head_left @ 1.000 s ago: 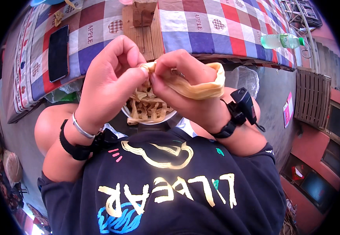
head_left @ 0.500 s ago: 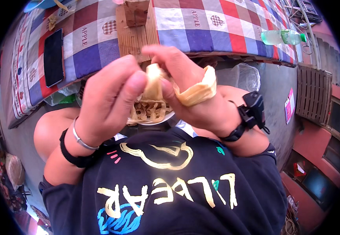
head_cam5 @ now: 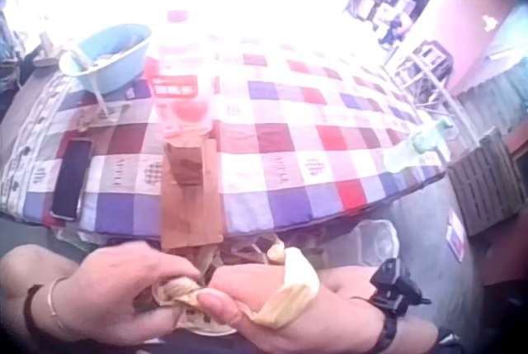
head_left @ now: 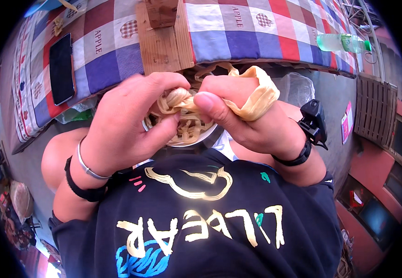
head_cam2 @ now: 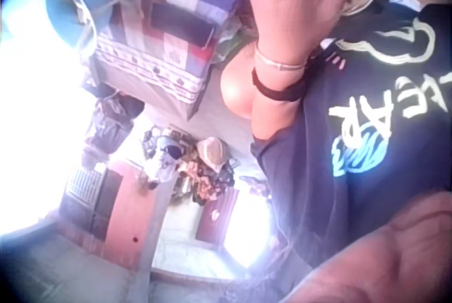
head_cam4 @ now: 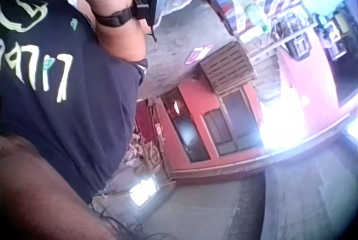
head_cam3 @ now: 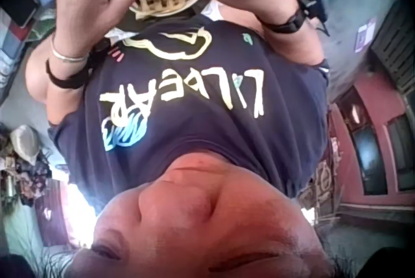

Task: The person peels and splits dried corn husks by hand over a bowl, then adds more husks from a large bag.

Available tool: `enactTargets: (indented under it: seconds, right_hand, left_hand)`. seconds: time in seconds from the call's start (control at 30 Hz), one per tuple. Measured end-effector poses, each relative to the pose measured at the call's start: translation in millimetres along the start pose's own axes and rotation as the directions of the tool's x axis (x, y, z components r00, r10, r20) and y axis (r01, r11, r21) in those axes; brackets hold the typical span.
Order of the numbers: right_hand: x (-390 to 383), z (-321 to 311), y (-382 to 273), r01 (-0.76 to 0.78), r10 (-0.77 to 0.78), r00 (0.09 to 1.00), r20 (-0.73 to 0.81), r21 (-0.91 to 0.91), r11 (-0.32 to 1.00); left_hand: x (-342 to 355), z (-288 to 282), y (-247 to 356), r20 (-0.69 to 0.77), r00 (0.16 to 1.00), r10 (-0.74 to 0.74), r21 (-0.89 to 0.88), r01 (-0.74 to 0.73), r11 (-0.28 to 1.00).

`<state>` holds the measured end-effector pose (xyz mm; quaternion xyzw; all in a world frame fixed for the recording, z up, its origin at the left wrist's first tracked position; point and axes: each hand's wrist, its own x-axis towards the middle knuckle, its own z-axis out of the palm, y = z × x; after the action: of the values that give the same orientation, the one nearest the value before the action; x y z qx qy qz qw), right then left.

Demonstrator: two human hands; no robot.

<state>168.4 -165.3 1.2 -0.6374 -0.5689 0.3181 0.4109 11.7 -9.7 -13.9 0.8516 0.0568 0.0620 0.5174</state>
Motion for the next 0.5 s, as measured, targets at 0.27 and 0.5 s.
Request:
enactTargets:
  seconds: [0.27, 0.5]
  right_hand:
    - [2.1, -0.2, -4.8, -0.032, 0.034, 0.999, 0.032, -0.072, 0.997]
    - [-0.3, -2.3, -5.3, -0.135, 0.100, 0.982, 0.158, 0.229, 0.964]
  left_hand:
    - [-1.3, -10.4, 14.8, 0.135, 0.984, -0.116, -0.267, 0.149, 0.952]
    - [-4.0, -7.3, 13.3, 0.137, 0.985, -0.109, -0.562, 0.168, 0.810]
